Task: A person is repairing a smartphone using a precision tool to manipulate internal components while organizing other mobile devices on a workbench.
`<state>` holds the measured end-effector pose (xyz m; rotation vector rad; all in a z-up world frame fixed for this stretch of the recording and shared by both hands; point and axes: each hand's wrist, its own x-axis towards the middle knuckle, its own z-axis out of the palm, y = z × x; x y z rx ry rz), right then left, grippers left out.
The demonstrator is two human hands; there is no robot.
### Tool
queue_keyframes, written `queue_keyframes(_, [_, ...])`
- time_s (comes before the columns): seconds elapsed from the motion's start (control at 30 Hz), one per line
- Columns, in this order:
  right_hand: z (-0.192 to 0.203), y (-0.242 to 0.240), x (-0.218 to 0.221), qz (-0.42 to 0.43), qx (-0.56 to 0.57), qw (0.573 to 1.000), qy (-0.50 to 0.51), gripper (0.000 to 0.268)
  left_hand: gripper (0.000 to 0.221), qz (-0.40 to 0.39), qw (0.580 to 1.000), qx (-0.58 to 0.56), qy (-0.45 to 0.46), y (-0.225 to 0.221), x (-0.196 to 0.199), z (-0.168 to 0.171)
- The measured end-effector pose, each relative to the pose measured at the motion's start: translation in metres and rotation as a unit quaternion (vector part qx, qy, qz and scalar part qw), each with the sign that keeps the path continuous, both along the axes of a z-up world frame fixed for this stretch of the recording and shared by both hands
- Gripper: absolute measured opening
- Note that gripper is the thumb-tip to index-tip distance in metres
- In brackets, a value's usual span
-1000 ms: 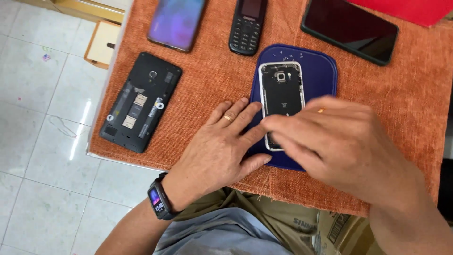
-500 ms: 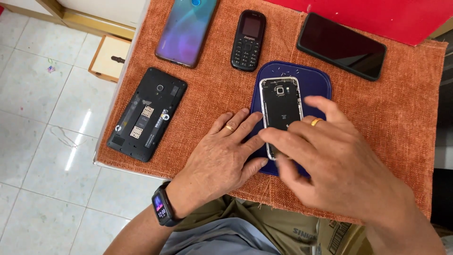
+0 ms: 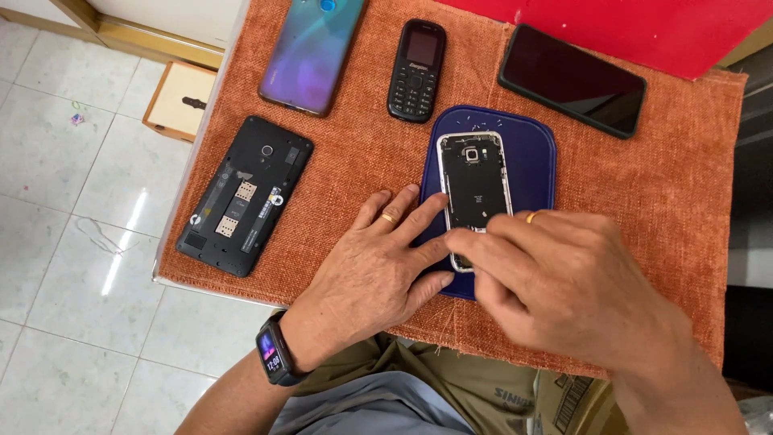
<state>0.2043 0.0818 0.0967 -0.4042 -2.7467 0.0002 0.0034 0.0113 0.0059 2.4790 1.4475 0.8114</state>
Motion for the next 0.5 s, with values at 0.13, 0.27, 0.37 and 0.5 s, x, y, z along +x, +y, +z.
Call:
queue_keyframes(0.13, [-0.0022, 0.0031, 0.0009, -0.006, 0.021, 1.0, -0.003, 0.013, 0.044, -0.001, 1.0, -0.003, -0.008, 0.0005, -0.0005, -0.0005])
queue_keyframes(0.27, [0.0002, 0.003, 0.0004, 0.013, 0.01, 1.0, 0.018, 0.013, 0.041, -0.002, 1.0, -0.001, -0.007, 0.0007, -0.0004, -0.0025])
queue_keyframes(0.37, [-0.0014, 0.0043, 0.0003, 0.018, 0.006, 1.0, 0.013, 0.013, 0.041, 0.001, 1.0, -0.006, -0.003, 0.0018, -0.0013, -0.0021])
queue_keyframes(0.5, [-0.0035, 0.0035, 0.0014, 0.002, 0.031, 0.999, -0.02, 0.013, 0.042, -0.006, 1.0, -0.021, 0.006, -0.0011, -0.0019, 0.0001])
